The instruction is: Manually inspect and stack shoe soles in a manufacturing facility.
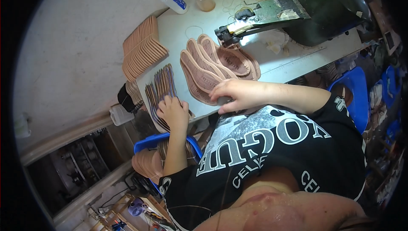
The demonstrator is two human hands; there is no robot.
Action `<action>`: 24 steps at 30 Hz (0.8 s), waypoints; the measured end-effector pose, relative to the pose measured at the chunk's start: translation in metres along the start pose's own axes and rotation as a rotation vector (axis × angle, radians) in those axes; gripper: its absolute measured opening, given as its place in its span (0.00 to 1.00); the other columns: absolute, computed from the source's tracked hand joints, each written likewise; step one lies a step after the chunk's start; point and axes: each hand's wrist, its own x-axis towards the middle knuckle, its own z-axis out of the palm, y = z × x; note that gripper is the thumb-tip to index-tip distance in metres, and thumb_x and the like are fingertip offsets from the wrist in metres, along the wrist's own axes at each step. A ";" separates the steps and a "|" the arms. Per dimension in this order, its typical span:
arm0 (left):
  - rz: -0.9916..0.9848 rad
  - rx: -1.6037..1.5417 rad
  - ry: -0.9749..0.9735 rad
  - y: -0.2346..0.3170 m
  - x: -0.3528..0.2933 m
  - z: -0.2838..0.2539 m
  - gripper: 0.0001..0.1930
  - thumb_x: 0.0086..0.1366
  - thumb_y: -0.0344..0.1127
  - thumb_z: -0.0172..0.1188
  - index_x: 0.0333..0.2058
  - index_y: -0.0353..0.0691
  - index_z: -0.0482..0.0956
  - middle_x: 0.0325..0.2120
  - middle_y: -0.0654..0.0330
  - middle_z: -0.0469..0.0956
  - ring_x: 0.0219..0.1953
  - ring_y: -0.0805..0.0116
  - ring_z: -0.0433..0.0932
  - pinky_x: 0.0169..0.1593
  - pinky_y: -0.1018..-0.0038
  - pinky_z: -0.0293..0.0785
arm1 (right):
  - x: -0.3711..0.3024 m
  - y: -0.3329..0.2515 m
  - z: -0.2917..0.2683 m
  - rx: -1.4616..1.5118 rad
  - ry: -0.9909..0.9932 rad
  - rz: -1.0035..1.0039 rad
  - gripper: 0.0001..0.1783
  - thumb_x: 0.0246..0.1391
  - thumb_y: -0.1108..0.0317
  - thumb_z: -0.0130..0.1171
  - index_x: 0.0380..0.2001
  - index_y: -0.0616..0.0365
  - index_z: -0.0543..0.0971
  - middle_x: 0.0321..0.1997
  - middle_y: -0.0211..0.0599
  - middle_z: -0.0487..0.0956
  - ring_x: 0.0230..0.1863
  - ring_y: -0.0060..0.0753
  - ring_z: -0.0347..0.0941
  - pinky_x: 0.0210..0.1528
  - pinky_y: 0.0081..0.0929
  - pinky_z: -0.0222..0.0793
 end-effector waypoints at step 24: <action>0.054 -2.215 -0.380 0.130 0.092 -0.104 0.11 0.60 0.31 0.62 0.40 0.33 0.78 0.35 0.62 0.80 0.35 0.76 0.77 0.43 0.79 0.72 | -0.030 -0.003 -0.056 1.233 0.244 0.055 0.16 0.59 0.58 0.56 0.41 0.61 0.76 0.37 0.29 0.78 0.38 0.16 0.74 0.41 0.15 0.73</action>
